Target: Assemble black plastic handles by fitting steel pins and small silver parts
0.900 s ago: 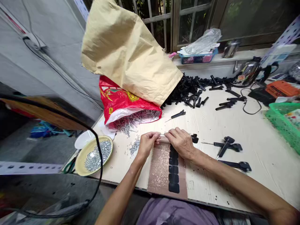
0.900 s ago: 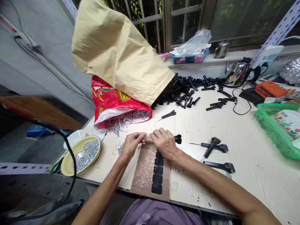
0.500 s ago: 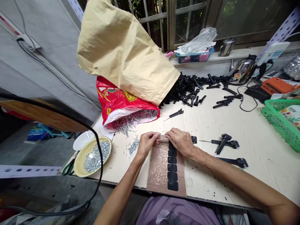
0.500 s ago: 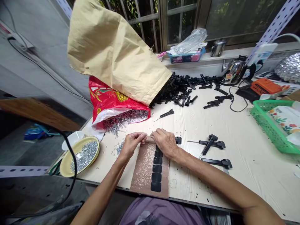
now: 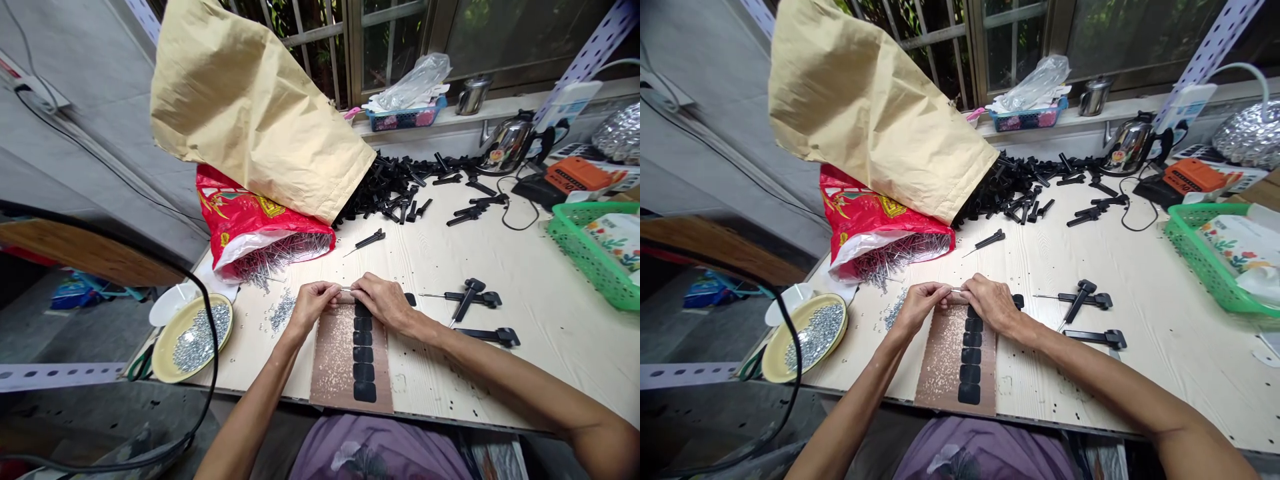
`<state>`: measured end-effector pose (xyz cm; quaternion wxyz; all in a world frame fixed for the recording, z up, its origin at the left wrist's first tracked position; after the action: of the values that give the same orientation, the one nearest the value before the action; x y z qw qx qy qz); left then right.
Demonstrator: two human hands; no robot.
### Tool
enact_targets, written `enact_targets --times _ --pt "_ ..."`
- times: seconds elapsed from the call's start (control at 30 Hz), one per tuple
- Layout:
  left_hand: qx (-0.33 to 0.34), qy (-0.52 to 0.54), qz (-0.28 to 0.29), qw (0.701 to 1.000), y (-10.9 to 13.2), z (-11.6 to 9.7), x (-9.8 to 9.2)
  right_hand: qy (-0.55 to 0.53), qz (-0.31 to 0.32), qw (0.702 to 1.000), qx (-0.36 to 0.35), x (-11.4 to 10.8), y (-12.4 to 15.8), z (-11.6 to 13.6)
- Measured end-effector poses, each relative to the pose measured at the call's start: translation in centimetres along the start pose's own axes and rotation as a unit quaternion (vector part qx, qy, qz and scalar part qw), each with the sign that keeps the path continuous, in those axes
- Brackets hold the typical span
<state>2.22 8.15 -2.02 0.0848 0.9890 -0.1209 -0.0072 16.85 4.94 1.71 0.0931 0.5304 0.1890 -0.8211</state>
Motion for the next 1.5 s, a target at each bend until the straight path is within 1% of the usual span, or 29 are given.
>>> enact_targets --times 0.13,0.27,0.3,0.37,0.47,0.53,0.6,0.67,0.77,0.83,0.87,0.93,1.07,1.13,1.3,1.37,1.5 --pt "-0.007 0.014 -0.003 1.000 0.3 -0.2 0.5 -0.038 -0.003 0.999 0.019 0.0 -0.1 -0.6" --pt "0.001 0.006 -0.026 1.000 0.4 -0.3 0.6 -0.062 -0.014 0.998 0.024 -0.3 0.1 -0.7" --pt "-0.001 0.006 -0.029 1.000 0.3 -0.2 0.7 -0.050 -0.022 0.998 0.017 -0.4 0.2 -0.6" --pt "-0.017 0.024 -0.023 0.999 0.2 0.3 0.8 0.013 -0.057 0.998 -0.005 -0.8 0.4 -0.1" --pt "-0.049 0.070 -0.011 0.996 0.1 1.2 1.1 0.134 -0.117 0.983 -0.055 -1.2 0.9 1.0" --pt "-0.053 0.082 -0.009 0.995 0.1 1.4 1.1 0.175 -0.133 0.972 -0.078 -1.1 1.1 1.4" --pt "-0.039 0.072 -0.013 0.997 0.2 1.1 1.1 0.181 -0.127 0.972 -0.080 -1.0 1.1 1.5" --pt "-0.017 0.044 -0.020 0.999 0.2 0.6 0.9 0.155 -0.097 0.981 -0.058 -0.8 1.0 1.0" --pt "0.003 -0.012 -0.029 0.999 0.3 0.1 0.7 0.045 -0.023 0.999 0.002 -0.3 0.8 -0.2" --pt "0.005 -0.037 -0.029 0.999 0.2 0.2 0.6 -0.042 0.020 0.998 0.035 0.1 0.8 -0.9" --pt "0.002 -0.043 -0.027 0.999 0.2 0.3 0.6 -0.073 0.030 0.996 0.042 0.2 0.8 -1.0" --pt "-0.006 -0.043 -0.018 0.999 0.1 0.7 0.7 -0.088 0.026 0.995 0.033 0.0 0.8 -1.0" --pt "-0.014 -0.033 -0.005 0.999 0.0 1.1 1.0 0.014 -0.013 1.000 -0.008 -0.7 1.1 -0.1" --pt "-0.019 -0.025 -0.006 0.999 0.1 1.2 1.1 0.040 -0.016 0.999 -0.008 -0.8 1.2 0.0" --pt "-0.020 -0.011 -0.013 1.000 0.3 0.8 1.4 0.058 -0.024 0.998 -0.004 -0.7 1.5 0.1" --pt "-0.009 -0.024 -0.016 1.000 0.4 0.3 1.5 0.034 -0.015 0.999 0.005 -0.5 1.5 -0.3" --pt "0.014 -0.013 -0.011 1.000 0.6 -0.4 2.1 -0.079 -0.008 0.996 0.044 -0.4 1.5 -1.6"
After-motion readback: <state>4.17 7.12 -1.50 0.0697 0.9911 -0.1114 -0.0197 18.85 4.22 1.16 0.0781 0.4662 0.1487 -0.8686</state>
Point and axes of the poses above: each hand's wrist, its own y-axis away from the middle knuckle, its own x-axis out of the palm, z = x × y, the point moved 8 cm from there along -y, towards the middle knuckle, and after that the axes turned 7 degrees about y, right-handed, at the moved point
